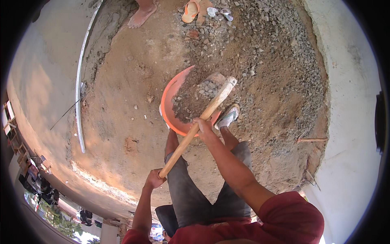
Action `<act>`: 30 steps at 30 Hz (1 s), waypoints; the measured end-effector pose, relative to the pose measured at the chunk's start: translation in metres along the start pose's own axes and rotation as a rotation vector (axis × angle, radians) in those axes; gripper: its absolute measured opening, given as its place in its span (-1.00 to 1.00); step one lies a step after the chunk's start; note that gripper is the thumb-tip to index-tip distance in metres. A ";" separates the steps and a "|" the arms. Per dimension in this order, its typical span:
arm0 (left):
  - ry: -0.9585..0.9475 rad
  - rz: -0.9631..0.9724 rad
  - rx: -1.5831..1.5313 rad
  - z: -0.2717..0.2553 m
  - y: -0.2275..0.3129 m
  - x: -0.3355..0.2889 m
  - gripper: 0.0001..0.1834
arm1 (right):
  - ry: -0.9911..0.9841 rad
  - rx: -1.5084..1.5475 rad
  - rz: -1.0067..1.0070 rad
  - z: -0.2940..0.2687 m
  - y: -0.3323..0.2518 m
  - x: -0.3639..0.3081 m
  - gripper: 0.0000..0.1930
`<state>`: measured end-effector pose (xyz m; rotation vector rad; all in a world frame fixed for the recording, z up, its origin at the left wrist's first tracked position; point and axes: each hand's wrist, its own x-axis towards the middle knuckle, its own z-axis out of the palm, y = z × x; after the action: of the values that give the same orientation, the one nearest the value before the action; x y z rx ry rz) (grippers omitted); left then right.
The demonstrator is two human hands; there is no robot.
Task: The person uses a hoe to scrape and move gravel into a plastic scoop and then picks up the scoop to relocate the material.
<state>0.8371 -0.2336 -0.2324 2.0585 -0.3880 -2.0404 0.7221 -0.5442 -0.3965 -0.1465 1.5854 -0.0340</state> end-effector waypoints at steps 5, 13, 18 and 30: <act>0.021 -0.021 0.203 -0.043 0.019 -0.043 -0.65 | 0.163 0.139 0.010 0.023 0.001 -0.065 -0.80; 0.232 0.250 -0.178 0.037 0.338 0.142 -0.58 | -0.008 -0.327 -0.513 0.074 -0.393 0.001 -0.84; 0.611 0.455 -0.372 -0.009 0.590 0.402 -0.72 | -0.223 -0.692 -0.918 0.189 -0.659 0.128 -0.49; 0.392 0.345 -1.049 -0.005 0.694 0.461 -0.81 | 0.120 -1.764 -1.100 0.213 -0.716 0.249 -0.54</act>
<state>0.8201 -1.0419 -0.4342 1.4903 0.3270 -1.1625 0.9827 -1.2674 -0.5671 -2.3480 1.0151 0.5154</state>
